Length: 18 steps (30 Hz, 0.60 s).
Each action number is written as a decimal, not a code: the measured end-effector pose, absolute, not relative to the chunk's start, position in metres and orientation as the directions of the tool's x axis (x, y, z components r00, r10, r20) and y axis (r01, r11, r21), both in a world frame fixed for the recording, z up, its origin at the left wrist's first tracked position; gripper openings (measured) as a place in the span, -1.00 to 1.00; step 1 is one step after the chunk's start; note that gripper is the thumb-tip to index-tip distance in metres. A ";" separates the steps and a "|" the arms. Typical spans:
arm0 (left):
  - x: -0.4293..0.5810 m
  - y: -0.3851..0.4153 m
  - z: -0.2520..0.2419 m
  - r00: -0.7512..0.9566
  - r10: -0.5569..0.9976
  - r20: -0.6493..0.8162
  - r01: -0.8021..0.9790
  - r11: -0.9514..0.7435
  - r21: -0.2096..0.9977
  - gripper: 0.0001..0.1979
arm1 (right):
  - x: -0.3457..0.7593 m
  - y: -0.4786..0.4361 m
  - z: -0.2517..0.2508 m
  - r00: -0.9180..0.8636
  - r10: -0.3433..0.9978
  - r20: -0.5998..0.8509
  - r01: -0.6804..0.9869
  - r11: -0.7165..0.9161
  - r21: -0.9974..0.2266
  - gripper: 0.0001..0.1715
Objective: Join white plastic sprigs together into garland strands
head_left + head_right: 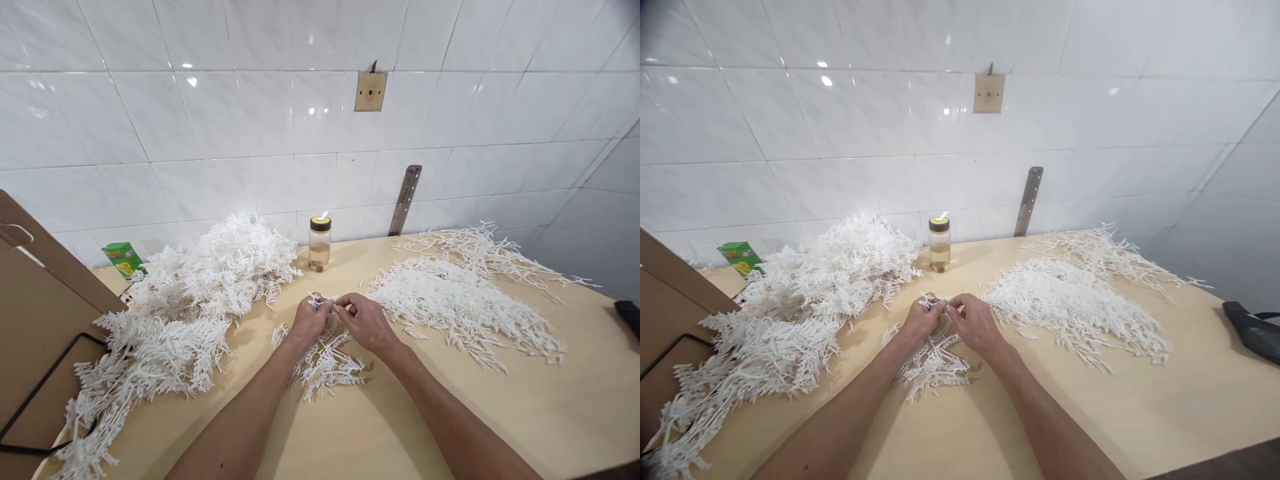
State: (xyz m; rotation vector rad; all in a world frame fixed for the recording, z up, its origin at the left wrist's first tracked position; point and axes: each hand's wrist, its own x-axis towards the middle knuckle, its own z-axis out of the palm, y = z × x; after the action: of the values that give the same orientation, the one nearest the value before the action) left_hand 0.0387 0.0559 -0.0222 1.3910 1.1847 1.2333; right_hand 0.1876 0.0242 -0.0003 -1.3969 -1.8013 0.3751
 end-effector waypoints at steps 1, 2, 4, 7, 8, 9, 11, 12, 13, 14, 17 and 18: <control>0.039 0.056 -0.022 0.042 0.991 0.131 0.089 -0.134 0.987 -0.73 | 0.188 0.025 -0.001 -0.062 0.910 0.410 0.678 0.339 -0.652 -0.80; 0.039 0.056 -0.021 0.043 0.990 0.132 0.090 -0.135 0.987 -0.74 | 0.188 0.025 -0.001 -0.056 0.910 0.410 0.687 0.333 -0.646 -0.80; 0.039 0.055 -0.021 0.044 0.990 0.133 0.096 -0.137 0.986 -0.75 | 0.188 0.026 -0.002 -0.044 0.912 0.407 0.699 0.319 -0.640 -0.80; 0.039 0.055 -0.021 0.047 0.990 0.134 0.101 -0.138 0.985 -0.77 | 0.187 0.026 -0.002 -0.032 0.922 0.386 0.704 0.295 -0.646 -0.80; 0.039 0.055 -0.021 0.051 0.990 0.133 0.101 -0.138 0.985 -0.77 | 0.187 0.025 -0.001 -0.029 0.924 0.381 0.705 0.289 -0.648 -0.80; 0.039 0.054 -0.021 0.056 0.990 0.132 0.099 -0.137 0.986 -0.77 | 0.186 0.025 0.000 -0.028 0.926 0.378 0.706 0.286 -0.648 -0.80; 0.039 0.054 -0.021 0.067 0.990 0.126 0.091 -0.131 0.987 -0.78 | 0.185 0.024 0.001 -0.029 0.925 0.378 0.705 0.287 -0.648 -0.81; 0.039 0.054 -0.021 0.069 0.990 0.121 0.087 -0.127 0.988 -0.78 | 0.184 0.023 0.002 -0.031 0.925 0.380 0.704 0.290 -0.648 -0.82; 0.039 0.054 -0.021 0.068 0.991 0.117 0.084 -0.123 0.989 -0.78 | 0.183 0.023 0.002 -0.034 0.924 0.382 0.703 0.293 -0.648 -0.83; 0.039 0.053 -0.020 0.064 0.991 0.116 0.084 -0.121 0.989 -0.78 | 0.181 0.022 0.002 -0.036 0.923 0.382 0.703 0.295 -0.647 -0.84; 0.039 0.053 -0.018 0.050 0.989 0.141 0.107 -0.146 0.983 -0.79 | 0.177 0.021 -0.001 -0.046 0.922 0.385 0.712 0.300 -0.635 -0.87; 0.039 0.052 -0.017 0.052 0.986 0.157 0.121 -0.162 0.979 -0.79 | 0.175 0.021 -0.003 -0.055 0.918 0.393 0.715 0.311 -0.626 -0.88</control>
State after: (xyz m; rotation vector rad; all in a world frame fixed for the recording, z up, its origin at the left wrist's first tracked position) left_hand 0.0390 0.0523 -0.0173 1.4411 1.1888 1.2326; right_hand 0.1753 0.0213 -0.0031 -1.4589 -1.8221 0.3394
